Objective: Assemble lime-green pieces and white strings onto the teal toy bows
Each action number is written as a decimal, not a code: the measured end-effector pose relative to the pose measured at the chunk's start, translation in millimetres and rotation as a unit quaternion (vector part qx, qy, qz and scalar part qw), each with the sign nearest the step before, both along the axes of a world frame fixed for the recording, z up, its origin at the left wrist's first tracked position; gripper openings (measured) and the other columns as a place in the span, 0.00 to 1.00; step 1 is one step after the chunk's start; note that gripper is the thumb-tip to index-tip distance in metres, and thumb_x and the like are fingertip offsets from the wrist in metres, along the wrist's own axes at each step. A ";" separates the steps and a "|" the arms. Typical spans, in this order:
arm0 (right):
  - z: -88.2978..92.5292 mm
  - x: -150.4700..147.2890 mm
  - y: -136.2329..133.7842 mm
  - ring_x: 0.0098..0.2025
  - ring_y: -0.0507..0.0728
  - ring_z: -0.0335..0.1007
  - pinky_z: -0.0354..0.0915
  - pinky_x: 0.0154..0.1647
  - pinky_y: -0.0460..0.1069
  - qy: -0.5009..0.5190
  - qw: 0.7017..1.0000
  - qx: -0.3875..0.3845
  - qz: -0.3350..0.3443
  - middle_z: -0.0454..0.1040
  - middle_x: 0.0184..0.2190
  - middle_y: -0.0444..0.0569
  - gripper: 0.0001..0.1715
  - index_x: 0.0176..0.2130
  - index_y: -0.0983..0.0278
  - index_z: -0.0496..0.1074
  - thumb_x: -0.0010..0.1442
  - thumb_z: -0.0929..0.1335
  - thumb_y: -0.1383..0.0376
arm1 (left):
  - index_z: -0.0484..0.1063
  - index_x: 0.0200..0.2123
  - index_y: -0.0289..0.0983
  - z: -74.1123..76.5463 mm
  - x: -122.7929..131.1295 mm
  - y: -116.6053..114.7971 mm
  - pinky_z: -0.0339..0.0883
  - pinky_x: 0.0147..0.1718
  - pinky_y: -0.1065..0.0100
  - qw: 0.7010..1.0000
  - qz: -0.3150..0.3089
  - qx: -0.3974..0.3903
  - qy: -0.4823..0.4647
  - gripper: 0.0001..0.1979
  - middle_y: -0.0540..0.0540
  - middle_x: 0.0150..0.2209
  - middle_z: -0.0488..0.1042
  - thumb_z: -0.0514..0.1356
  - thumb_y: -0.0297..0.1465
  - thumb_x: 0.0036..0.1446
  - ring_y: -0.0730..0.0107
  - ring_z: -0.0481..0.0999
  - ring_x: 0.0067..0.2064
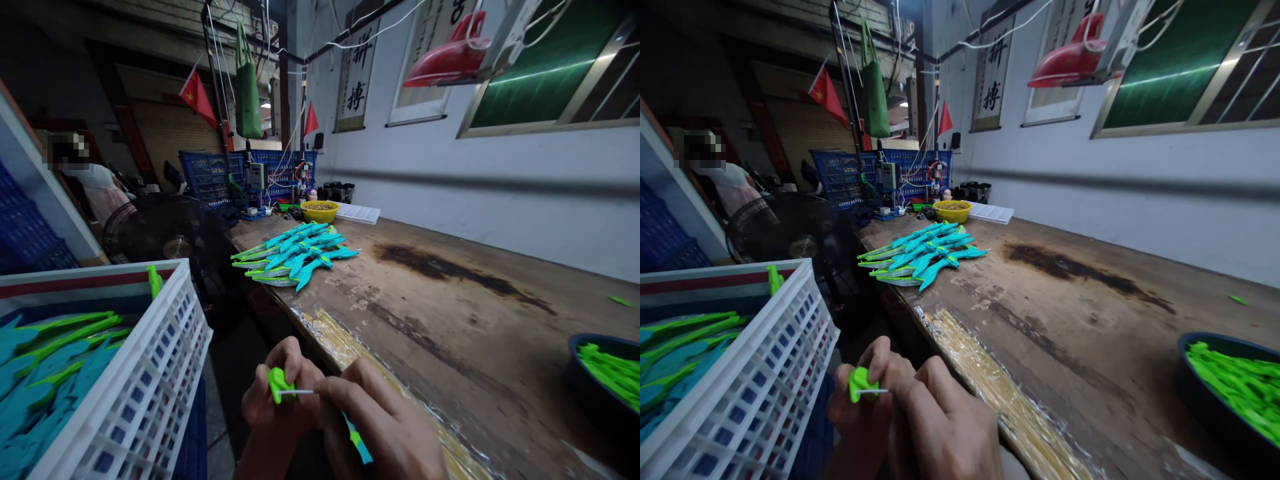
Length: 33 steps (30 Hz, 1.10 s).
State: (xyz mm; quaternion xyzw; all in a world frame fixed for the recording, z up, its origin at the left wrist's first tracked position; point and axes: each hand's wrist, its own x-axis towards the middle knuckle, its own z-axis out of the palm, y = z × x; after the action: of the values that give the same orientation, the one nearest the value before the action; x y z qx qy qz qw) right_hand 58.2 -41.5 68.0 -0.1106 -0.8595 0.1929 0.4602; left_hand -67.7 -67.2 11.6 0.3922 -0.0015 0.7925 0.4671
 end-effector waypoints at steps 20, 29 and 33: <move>-9.7 -15.3 10.2 0.21 0.48 0.60 0.54 0.20 0.42 0.008 0.997 0.077 -0.023 0.61 0.23 0.43 0.14 0.39 0.64 0.74 0.73 0.60 0.66 | 0.75 0.35 0.39 -1.8 -6.1 -4.7 0.60 0.24 0.77 0.991 -0.011 -0.132 -0.023 0.15 0.52 0.24 0.66 0.65 0.45 0.57 0.77 0.61 0.23; -28.8 -23.3 25.6 0.25 0.52 0.70 0.60 0.22 0.44 0.016 0.978 0.179 -0.108 0.71 0.27 0.48 0.15 0.51 0.68 0.68 0.72 0.57 0.69 | 0.76 0.45 0.44 4.7 7.5 -11.2 0.64 0.35 0.77 0.941 0.068 -0.331 0.006 0.14 0.51 0.32 0.73 0.68 0.38 0.56 0.76 0.71 0.33; -23.5 -22.4 34.7 0.26 0.53 0.67 0.58 0.23 0.45 0.002 0.977 0.188 -0.104 0.68 0.27 0.48 0.15 0.48 0.68 0.68 0.73 0.55 0.68 | 0.76 0.45 0.43 7.5 8.0 -9.2 0.65 0.36 0.76 0.919 0.153 -0.349 0.100 0.13 0.50 0.33 0.73 0.64 0.42 0.60 0.71 0.72 0.35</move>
State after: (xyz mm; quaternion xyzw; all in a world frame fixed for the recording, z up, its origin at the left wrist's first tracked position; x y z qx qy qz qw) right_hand 35.8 -6.8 44.5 -0.1107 -0.8633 -0.0207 0.4920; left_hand -59.7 -76.4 19.1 0.2769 0.3813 0.7613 0.4453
